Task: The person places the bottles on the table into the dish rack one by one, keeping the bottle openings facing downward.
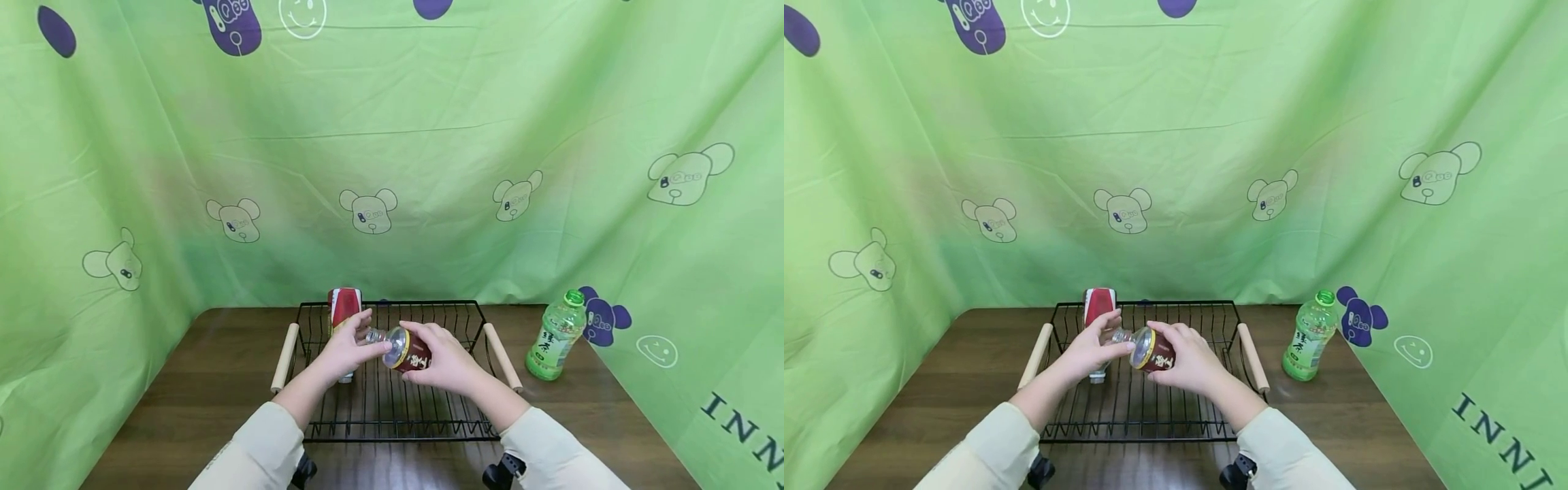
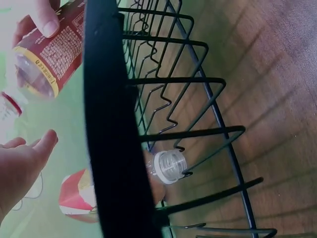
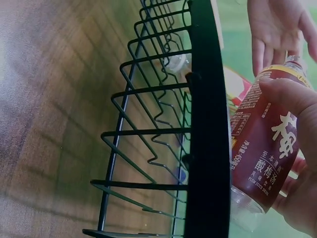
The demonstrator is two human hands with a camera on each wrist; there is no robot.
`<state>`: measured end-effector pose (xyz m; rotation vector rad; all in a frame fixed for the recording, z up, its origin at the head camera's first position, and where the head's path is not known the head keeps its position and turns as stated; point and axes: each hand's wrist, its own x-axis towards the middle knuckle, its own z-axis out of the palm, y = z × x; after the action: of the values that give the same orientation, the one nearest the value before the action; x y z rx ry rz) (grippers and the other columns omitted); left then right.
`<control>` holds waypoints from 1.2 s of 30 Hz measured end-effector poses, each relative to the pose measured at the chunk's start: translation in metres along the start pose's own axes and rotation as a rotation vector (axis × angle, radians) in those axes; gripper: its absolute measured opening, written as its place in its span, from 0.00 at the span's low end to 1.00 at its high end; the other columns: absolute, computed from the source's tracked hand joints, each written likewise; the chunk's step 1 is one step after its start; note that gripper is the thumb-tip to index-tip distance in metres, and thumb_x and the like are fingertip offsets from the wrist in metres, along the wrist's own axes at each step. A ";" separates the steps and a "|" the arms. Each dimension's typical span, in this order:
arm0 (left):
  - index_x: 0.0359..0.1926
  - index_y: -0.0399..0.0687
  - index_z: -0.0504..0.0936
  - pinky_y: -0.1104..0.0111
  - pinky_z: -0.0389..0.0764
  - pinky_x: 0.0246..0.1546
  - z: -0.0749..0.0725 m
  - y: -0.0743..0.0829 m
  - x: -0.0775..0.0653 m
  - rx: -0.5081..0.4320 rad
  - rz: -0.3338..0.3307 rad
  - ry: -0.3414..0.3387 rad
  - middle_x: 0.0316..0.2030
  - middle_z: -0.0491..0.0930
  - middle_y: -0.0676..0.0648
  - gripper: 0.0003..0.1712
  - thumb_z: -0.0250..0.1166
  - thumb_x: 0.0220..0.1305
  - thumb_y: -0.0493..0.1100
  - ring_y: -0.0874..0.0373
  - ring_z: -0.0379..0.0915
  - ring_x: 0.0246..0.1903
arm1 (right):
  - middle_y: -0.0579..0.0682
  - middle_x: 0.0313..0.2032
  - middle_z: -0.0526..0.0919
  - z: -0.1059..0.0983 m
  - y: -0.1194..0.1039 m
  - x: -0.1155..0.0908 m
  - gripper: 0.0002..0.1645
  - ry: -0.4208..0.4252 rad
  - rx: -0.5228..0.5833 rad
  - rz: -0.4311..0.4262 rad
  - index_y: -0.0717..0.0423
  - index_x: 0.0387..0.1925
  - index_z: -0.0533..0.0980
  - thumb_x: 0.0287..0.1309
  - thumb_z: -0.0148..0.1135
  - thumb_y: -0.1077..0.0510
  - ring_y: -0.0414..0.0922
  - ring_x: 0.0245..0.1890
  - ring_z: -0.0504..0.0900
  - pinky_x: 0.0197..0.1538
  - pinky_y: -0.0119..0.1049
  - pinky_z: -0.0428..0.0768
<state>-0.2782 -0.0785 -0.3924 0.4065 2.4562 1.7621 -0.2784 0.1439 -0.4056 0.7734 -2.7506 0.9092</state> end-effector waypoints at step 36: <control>0.60 0.41 0.76 0.62 0.80 0.46 0.006 -0.021 -0.007 0.112 -0.027 0.066 0.53 0.81 0.41 0.37 0.76 0.50 0.50 0.50 0.77 0.50 | 0.54 0.64 0.72 -0.003 -0.007 0.001 0.54 -0.026 0.040 0.003 0.42 0.71 0.63 0.42 0.77 0.47 0.55 0.61 0.71 0.59 0.60 0.72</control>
<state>-0.2738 -0.0807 -0.4146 0.3275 2.6019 1.6586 -0.2757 0.1410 -0.3995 0.7943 -2.7646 0.9638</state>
